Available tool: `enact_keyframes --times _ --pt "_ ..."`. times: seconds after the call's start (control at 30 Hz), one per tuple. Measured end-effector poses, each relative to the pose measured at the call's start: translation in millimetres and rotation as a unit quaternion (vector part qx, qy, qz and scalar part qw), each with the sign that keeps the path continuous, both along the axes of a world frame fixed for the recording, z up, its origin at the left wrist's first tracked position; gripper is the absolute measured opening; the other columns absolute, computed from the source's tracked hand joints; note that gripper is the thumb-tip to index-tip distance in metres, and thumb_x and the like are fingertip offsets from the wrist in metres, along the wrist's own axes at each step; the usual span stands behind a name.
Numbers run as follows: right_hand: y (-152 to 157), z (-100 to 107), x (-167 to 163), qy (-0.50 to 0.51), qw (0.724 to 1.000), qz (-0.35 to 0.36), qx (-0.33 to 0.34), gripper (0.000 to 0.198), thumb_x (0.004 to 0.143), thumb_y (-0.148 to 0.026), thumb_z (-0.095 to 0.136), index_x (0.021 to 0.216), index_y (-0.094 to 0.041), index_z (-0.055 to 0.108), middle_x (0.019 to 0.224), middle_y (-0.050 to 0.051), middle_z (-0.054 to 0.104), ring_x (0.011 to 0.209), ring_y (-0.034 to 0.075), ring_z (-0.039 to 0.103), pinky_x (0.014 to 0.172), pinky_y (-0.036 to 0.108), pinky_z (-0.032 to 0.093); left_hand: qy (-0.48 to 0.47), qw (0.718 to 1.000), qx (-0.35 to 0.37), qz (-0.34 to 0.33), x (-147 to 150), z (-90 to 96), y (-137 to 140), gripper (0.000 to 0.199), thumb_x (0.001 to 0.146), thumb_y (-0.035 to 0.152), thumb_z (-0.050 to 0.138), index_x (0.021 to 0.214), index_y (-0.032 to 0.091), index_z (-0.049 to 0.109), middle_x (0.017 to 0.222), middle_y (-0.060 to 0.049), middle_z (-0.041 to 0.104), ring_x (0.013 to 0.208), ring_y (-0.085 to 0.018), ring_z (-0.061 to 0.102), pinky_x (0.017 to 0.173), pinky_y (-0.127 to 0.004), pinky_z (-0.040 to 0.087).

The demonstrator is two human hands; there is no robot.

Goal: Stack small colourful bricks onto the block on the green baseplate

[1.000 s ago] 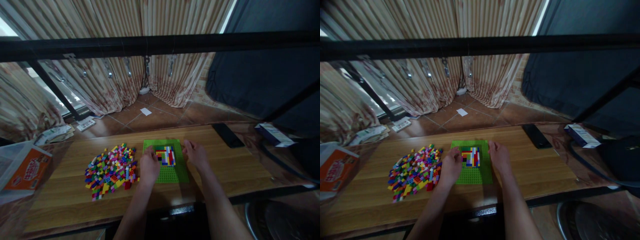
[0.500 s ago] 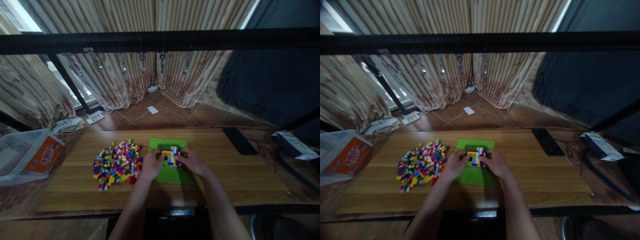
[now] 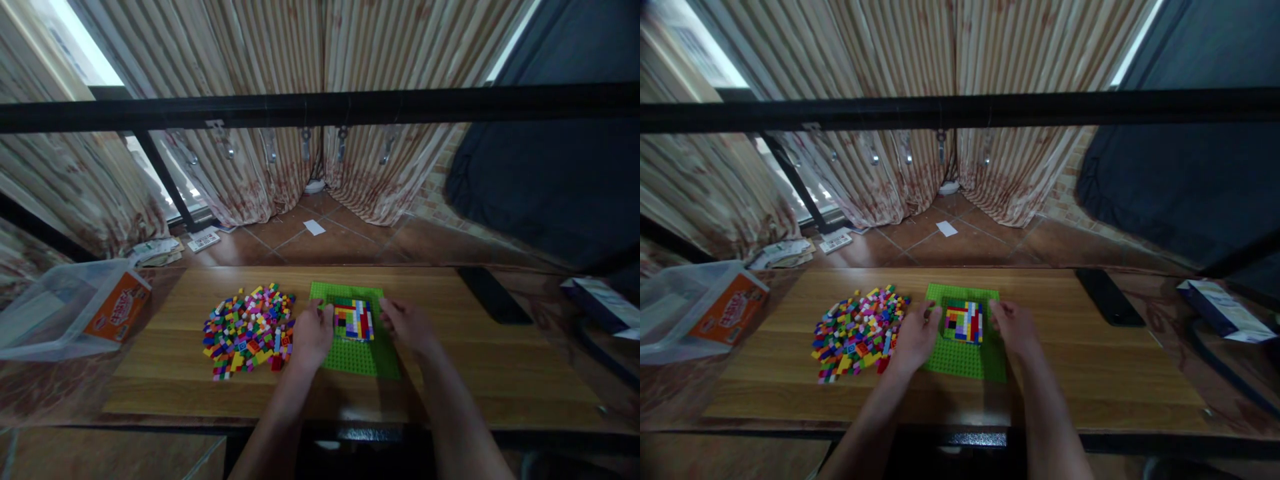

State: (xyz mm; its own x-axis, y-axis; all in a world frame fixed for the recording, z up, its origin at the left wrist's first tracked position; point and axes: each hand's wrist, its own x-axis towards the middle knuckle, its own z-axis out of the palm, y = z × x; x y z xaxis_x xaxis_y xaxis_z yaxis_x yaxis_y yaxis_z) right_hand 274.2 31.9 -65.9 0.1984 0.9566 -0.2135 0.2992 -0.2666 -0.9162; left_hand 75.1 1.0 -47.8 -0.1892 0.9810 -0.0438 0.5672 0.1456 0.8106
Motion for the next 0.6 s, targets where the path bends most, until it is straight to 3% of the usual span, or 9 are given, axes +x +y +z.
enact_keyframes --times 0.13,0.23,0.33,0.5,0.6 --pt "2.8 6.6 5.9 0.091 0.983 -0.129 0.094 0.041 0.067 -0.055 0.067 0.074 -0.014 0.066 0.057 0.002 0.062 0.047 0.010 0.052 0.044 0.022 0.041 -0.173 0.979 0.081 0.069 -4.0 9.6 -0.1 0.031 0.091 0.038 0.044 0.093 0.013 0.063 0.073 -0.004 0.063 0.061 -0.013 0.057 0.057 -0.023 0.042" --pt "3.4 9.2 1.6 0.118 0.972 -0.160 0.128 0.042 0.064 -0.055 0.069 0.074 -0.014 0.066 0.058 0.002 0.062 0.048 0.010 0.052 0.044 0.022 0.041 -0.356 0.921 0.106 0.114 0.4 13.5 0.4 0.033 0.089 0.043 0.047 0.091 0.013 0.060 0.068 0.000 0.057 0.050 -0.008 0.046 0.049 -0.019 0.035" --pt "3.1 9.3 -9.2 0.099 0.974 -0.157 0.132 0.040 0.067 -0.053 0.067 0.076 -0.015 0.067 0.059 0.002 0.061 0.049 0.011 0.052 0.045 0.023 0.041 -0.449 0.878 0.105 0.131 13.1 17.2 -6.6 0.033 0.088 0.044 0.049 0.091 0.013 0.059 0.068 0.001 0.055 0.051 -0.007 0.045 0.050 -0.018 0.035" --pt "-1.5 9.4 -35.8 0.014 0.984 -0.078 0.159 0.032 0.074 -0.048 0.062 0.076 -0.017 0.066 0.063 0.003 0.063 0.053 0.013 0.054 0.050 0.025 0.043 -0.424 0.896 0.131 0.019 39.8 23.0 -29.3 0.032 0.092 0.041 0.046 0.081 0.014 0.059 0.064 0.001 0.052 0.057 -0.008 0.046 0.054 -0.020 0.038" --pt "-10.9 8.2 -53.0 0.009 0.983 0.026 0.180 0.031 0.074 -0.047 0.063 0.085 -0.018 0.066 0.073 0.005 0.067 0.063 0.018 0.061 0.056 0.029 0.049 -0.371 0.912 0.167 -0.053 45.0 26.6 -37.6 0.029 0.094 0.037 0.044 0.082 0.015 0.060 0.065 0.000 0.053 0.059 -0.009 0.048 0.056 -0.021 0.040"
